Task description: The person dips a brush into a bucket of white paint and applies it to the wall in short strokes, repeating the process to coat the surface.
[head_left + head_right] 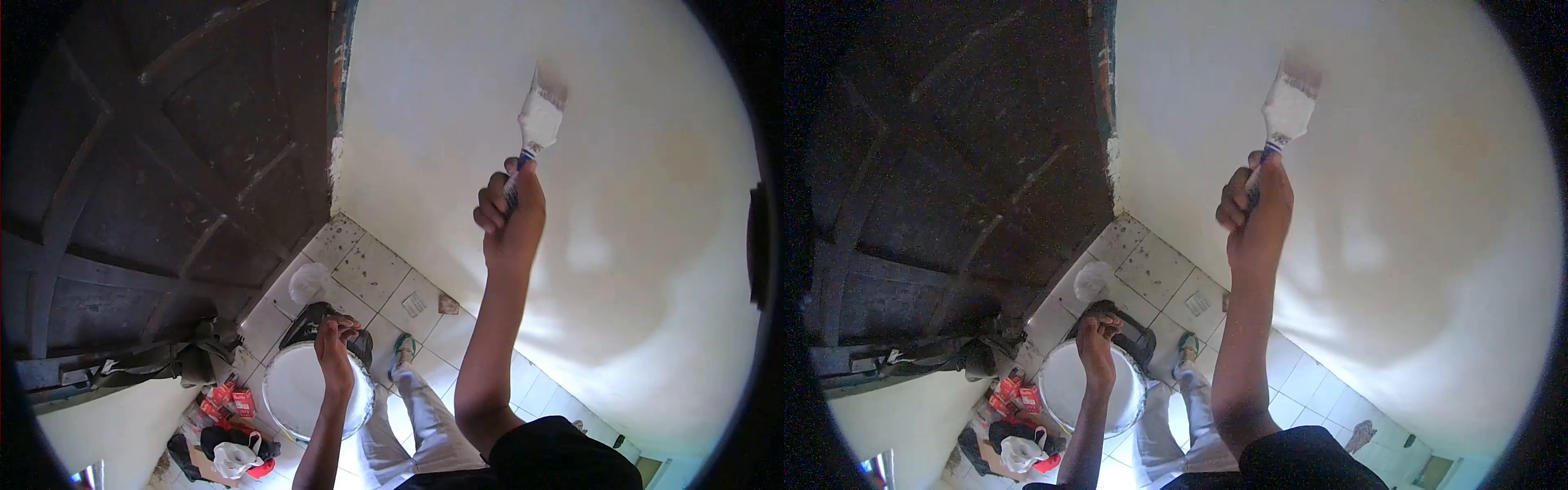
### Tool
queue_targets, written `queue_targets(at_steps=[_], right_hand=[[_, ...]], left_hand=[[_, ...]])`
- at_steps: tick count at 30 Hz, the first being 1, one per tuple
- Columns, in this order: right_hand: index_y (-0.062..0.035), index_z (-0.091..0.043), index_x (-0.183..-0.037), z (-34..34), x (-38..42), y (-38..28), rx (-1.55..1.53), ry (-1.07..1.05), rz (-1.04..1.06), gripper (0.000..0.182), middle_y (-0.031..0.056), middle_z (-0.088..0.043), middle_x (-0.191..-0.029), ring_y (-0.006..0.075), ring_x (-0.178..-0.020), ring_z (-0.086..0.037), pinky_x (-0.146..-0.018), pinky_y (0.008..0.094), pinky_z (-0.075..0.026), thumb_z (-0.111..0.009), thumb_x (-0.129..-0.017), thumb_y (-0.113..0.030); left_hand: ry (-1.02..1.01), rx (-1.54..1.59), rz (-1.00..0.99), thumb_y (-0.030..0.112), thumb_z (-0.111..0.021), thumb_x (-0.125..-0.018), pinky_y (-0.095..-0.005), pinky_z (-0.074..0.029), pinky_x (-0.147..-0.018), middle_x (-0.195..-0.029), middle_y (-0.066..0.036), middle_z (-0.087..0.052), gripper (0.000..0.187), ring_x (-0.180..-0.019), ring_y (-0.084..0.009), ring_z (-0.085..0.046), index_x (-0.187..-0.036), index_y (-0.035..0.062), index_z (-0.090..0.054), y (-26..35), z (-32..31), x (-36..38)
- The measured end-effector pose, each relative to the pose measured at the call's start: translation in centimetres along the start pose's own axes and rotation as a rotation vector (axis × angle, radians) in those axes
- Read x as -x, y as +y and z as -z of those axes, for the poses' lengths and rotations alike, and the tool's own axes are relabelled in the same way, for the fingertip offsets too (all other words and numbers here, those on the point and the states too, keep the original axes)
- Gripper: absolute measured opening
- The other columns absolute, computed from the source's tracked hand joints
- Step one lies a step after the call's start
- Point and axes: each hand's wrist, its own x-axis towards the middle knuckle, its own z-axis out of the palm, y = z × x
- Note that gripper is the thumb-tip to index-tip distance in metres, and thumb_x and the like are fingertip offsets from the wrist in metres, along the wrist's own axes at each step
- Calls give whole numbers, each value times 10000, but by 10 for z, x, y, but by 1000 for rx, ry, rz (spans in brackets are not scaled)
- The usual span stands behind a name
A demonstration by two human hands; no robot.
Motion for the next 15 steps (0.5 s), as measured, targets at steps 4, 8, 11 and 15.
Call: queue_targets(at_steps=[4,8,11,15], right_hand=[[-139,-492,-887,58,-57,77,148,193,71,265,-50,-352,-562,43,-450,-290,-390,209,-209,-452,-984,-382],[-142,-483,-812,89,-59,157,51,370,34,298,-43,-339,-515,62,-397,-253,-367,225,-170,-473,-958,-402],[-139,-471,-803,97,-48,190,23,453,-98,346,-34,-340,-516,69,-395,-251,-359,227,-181,-475,-955,-450],[-129,-474,-794,105,-22,206,-85,475,-409,325,-18,-373,-535,99,-434,-348,-404,226,-269,-494,-958,-408]], left_hand=[[-5,-52,-16,295,-436,-1001,-312,-427,-811,-908,-63,-619,281,-883,-165,-586,-912,70,-578,5,4,1],[37,-38,17,371,-505,-967,-341,-442,-811,-898,-79,-596,334,-868,-198,-577,-909,50,-575,2,2,2],[27,-46,4,381,-497,-971,-341,-444,-802,-892,-81,-596,344,-867,-193,-576,-911,51,-574,-4,1,2],[22,-87,0,373,-491,-977,-344,-445,-796,-888,-83,-600,331,-864,-190,-576,-904,61,-572,-5,-3,7]])
